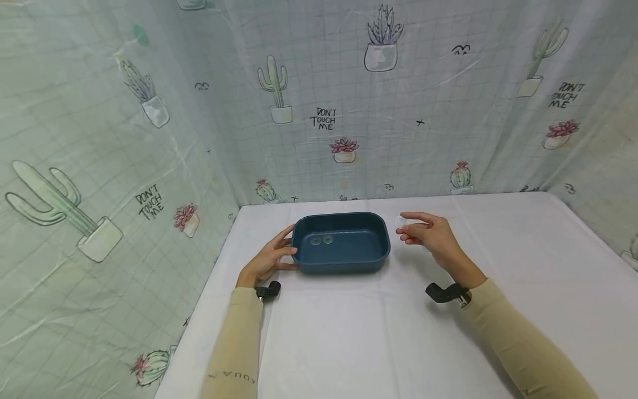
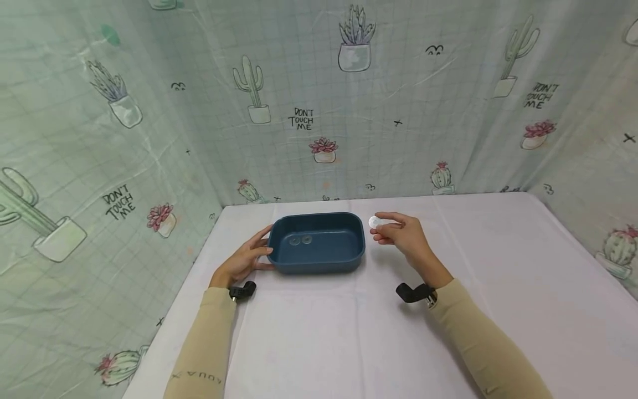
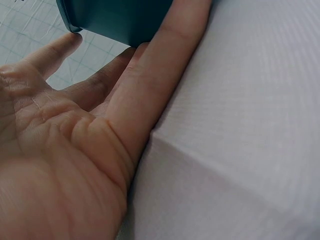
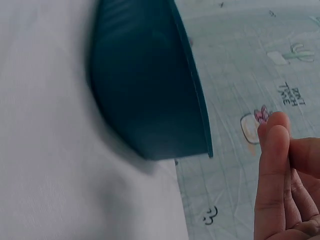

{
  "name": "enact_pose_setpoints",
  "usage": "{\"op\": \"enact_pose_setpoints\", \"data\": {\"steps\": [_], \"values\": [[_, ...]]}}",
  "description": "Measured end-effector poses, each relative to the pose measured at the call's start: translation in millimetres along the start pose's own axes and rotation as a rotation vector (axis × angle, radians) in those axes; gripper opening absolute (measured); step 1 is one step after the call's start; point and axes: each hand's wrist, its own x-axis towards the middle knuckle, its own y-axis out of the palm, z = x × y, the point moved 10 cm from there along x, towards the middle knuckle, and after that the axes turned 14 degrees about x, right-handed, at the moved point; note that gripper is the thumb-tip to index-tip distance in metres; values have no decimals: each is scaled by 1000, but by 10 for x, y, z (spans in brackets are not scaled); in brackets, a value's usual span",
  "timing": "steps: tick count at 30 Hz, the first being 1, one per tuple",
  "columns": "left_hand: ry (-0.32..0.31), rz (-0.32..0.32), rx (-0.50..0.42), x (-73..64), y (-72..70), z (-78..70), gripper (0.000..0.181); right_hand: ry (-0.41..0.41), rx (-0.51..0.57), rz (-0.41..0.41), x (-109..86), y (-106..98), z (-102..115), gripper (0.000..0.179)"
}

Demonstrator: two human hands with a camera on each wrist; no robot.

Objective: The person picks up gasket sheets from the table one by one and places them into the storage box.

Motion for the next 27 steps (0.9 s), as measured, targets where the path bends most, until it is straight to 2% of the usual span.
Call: {"op": "enact_pose_setpoints", "data": {"steps": [4, 10, 20, 27], "values": [[-3, 14, 2, 6, 22, -5, 78, 9, 3, 5, -48, 100, -38, 50], [-12, 3, -3, 9, 1, -4, 77, -9, 40, 58, -69, 331, -40, 50], [-7, -4, -9, -8, -12, -2, 78, -10, 64, 90, 73, 698, 7, 46], [-10, -3, -22, -14, -19, 5, 77, 3, 92, 56, 212, 883, -52, 38]]}}
